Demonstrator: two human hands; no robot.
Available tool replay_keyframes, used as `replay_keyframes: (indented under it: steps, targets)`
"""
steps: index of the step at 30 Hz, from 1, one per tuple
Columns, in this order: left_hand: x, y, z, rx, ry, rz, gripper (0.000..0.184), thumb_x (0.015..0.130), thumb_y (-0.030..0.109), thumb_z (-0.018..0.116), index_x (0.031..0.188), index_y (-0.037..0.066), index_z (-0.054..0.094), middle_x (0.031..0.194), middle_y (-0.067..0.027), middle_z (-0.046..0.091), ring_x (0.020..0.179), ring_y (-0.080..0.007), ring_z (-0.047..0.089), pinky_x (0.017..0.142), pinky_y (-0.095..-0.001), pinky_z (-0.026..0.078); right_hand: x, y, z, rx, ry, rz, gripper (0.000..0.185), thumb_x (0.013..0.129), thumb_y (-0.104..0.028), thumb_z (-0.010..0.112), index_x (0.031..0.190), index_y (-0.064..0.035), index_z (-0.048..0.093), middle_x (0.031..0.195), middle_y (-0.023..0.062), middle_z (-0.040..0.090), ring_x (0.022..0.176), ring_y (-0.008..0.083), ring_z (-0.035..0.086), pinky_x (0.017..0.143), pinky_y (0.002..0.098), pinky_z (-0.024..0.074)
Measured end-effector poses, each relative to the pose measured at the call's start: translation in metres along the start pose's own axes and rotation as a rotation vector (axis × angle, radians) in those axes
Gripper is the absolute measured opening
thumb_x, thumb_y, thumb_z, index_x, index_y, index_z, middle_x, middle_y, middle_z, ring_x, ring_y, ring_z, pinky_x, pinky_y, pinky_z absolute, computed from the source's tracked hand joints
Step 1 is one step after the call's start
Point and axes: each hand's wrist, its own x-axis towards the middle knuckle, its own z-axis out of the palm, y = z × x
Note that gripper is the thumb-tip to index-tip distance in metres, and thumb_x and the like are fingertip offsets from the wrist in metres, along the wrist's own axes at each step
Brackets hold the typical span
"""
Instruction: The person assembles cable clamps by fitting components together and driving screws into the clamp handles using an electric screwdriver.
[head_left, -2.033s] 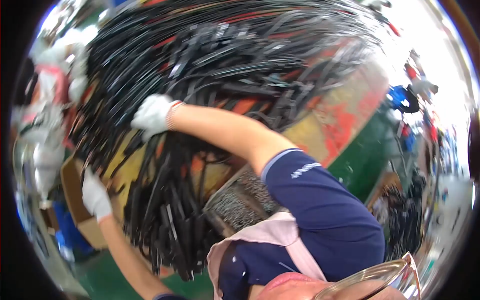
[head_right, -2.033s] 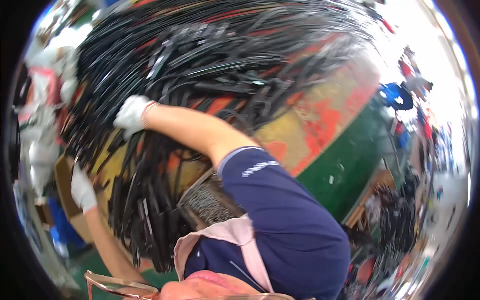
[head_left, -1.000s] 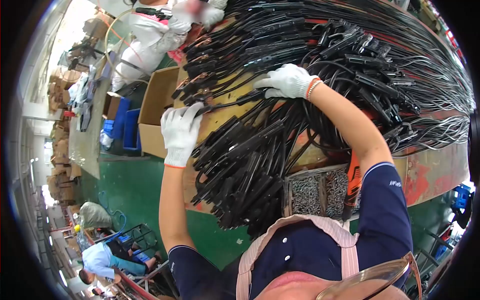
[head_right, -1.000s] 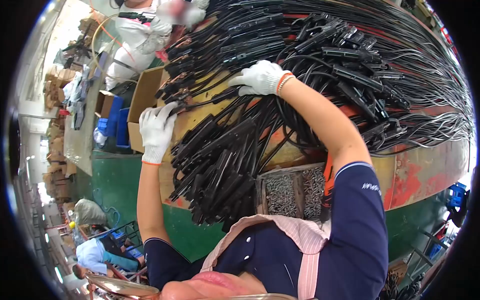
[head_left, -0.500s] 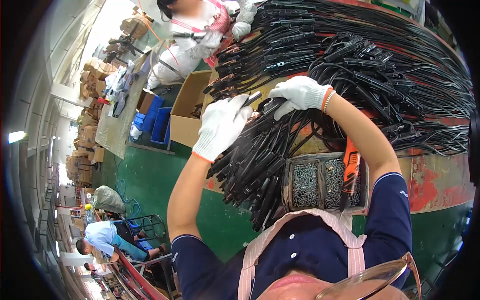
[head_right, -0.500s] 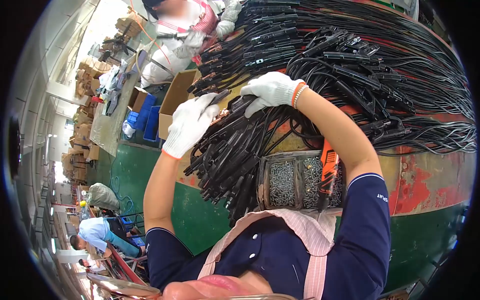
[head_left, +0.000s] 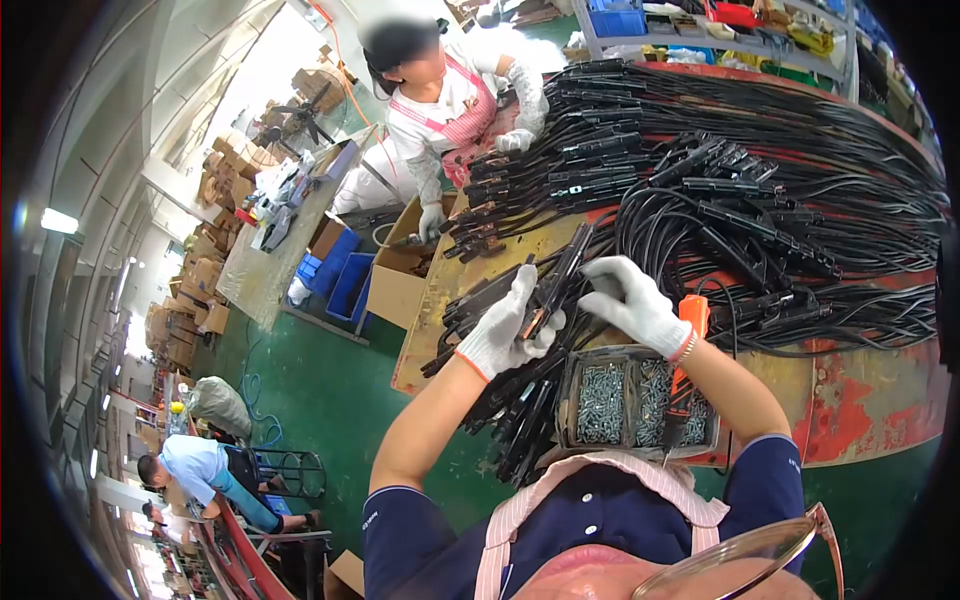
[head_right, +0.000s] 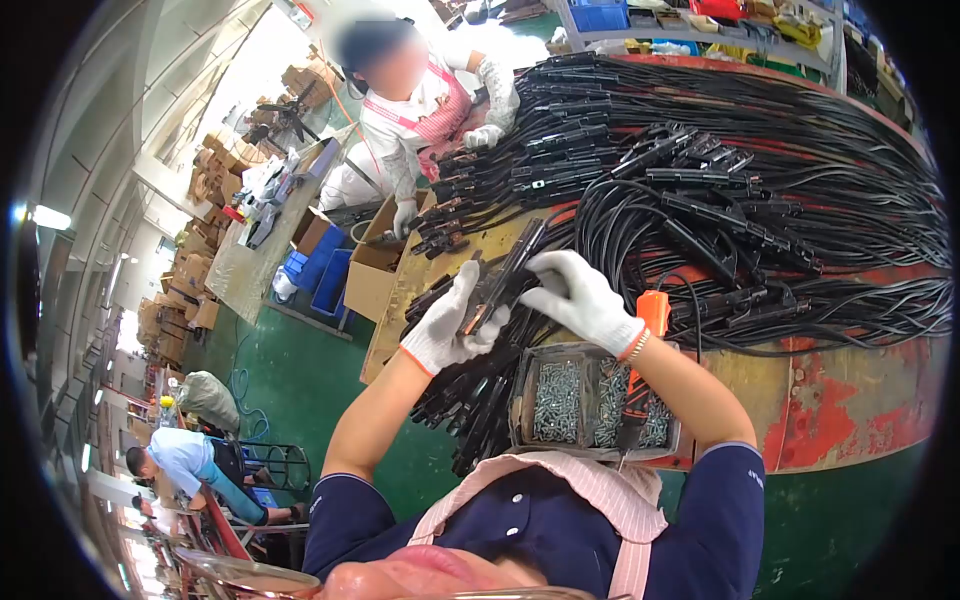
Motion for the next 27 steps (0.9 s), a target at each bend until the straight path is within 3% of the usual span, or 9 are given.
replay_keyframes:
  steps: [2, 5, 6, 9, 10, 14, 17, 22, 27]
  targets:
    - [0.013, -0.004, 0.007, -0.113, -0.036, -0.003, 0.063, 0.097, 0.069, 0.038, 0.099, 0.01, 0.058, 0.073, -0.0059, 0.061, 0.048, -0.0122, 0.053, 0.035, -0.0233, 0.035, -0.003, -0.005, -0.004, 0.524, -0.022, 0.59, 0.059, 0.096, -0.041, 0.063, 0.135, -0.0004, 0.047, 0.118, 0.0138, 0.06, 0.109, 0.0203, 0.06, 0.09, 0.035, 0.053]
    - [0.026, -0.026, 0.034, -0.103, -0.091, -0.019, 0.064, 0.097, 0.07, 0.038, 0.094, 0.008, 0.056, 0.071, -0.0068, 0.061, 0.048, -0.0139, 0.053, 0.036, -0.0242, 0.033, 0.023, 0.013, 0.002, 1.254, 0.131, 0.583, 0.036, 0.098, -0.033, 0.059, 0.119, -0.0031, 0.054, 0.106, 0.012, 0.061, 0.09, 0.0235, 0.063, 0.085, 0.0399, 0.0555]
    - [0.028, -0.035, 0.041, 0.004, -0.156, -0.033, 0.061, 0.099, 0.066, 0.039, 0.095, 0.008, 0.056, 0.074, -0.0084, 0.062, 0.045, -0.0161, 0.053, 0.035, -0.0269, 0.034, 0.041, 0.006, 0.009, 1.428, 0.445, 0.652, 0.018, 0.098, -0.024, 0.059, 0.102, -0.0066, 0.057, 0.091, 0.0076, 0.061, 0.077, 0.0194, 0.062, 0.07, 0.0337, 0.0566]
    - [0.07, -0.092, 0.019, 0.619, 0.197, 0.528, 0.058, 0.104, 0.052, 0.044, 0.127, 0.001, 0.053, 0.099, -0.0056, 0.064, 0.082, -0.0133, 0.06, 0.072, -0.0258, 0.05, 0.059, 0.023, 0.008, 1.383, 0.27, 0.594, 0.014, 0.098, -0.02, 0.059, 0.09, -0.0092, 0.054, 0.079, 0.003, 0.057, 0.064, 0.0133, 0.056, 0.055, 0.025, 0.0518]
    - [0.053, -0.085, 0.032, 0.421, 0.168, 0.627, 0.056, 0.102, 0.047, 0.051, 0.138, 0.004, 0.046, 0.126, -0.0168, 0.062, 0.121, -0.0304, 0.057, 0.102, -0.0358, 0.042, 0.062, 0.016, 0.013, 1.328, 0.35, 0.645, 0.016, 0.098, -0.02, 0.059, 0.087, -0.0097, 0.052, 0.075, 0.0007, 0.053, 0.058, 0.0087, 0.05, 0.046, 0.0195, 0.0442]
    - [0.045, -0.083, 0.024, 0.945, 0.607, 0.974, 0.047, 0.1, 0.033, 0.055, 0.137, 0.007, 0.045, 0.094, -0.0238, 0.07, 0.081, -0.0422, 0.069, 0.07, -0.0486, 0.055, 0.055, 0.022, 0.024, 1.276, 0.39, 0.737, 0.02, 0.097, -0.022, 0.063, 0.084, -0.0129, 0.051, 0.07, -0.0022, 0.05, 0.054, 0.0085, 0.046, 0.046, 0.0206, 0.0407]
    - [0.05, -0.082, 0.027, 0.929, 0.568, 0.821, 0.041, 0.1, 0.028, 0.055, 0.133, 0.004, 0.053, 0.117, -0.0241, 0.067, 0.104, -0.0393, 0.067, 0.087, -0.0428, 0.053, 0.059, 0.011, 0.029, 1.163, 0.417, 0.75, 0.023, 0.096, -0.028, 0.066, 0.085, -0.0165, 0.05, 0.067, -0.006, 0.046, 0.05, 0.0048, 0.041, 0.044, 0.02, 0.0358]
    - [0.053, -0.067, 0.037, 1.021, 0.702, 0.917, 0.035, 0.099, 0.029, 0.053, 0.124, 0.006, 0.058, 0.08, -0.0228, 0.069, 0.068, -0.038, 0.07, 0.056, -0.0469, 0.055, 0.062, 0.018, 0.027, 1.157, 0.389, 0.638, 0.025, 0.097, -0.028, 0.066, 0.08, -0.0154, 0.051, 0.066, -0.0057, 0.046, 0.051, 0.0044, 0.041, 0.045, 0.021, 0.0358]
    - [0.071, -0.078, 0.03, 0.922, 0.655, 0.902, 0.035, 0.099, 0.029, 0.051, 0.124, 0.005, 0.056, 0.082, -0.0217, 0.07, 0.068, -0.0382, 0.069, 0.059, -0.0507, 0.054, 0.066, 0.013, 0.028, 1.207, 0.412, 0.71, 0.037, 0.1, -0.027, 0.061, 0.069, -0.022, 0.041, 0.057, -0.0102, 0.032, 0.046, 0.0033, 0.033, 0.041, 0.019, 0.0283]
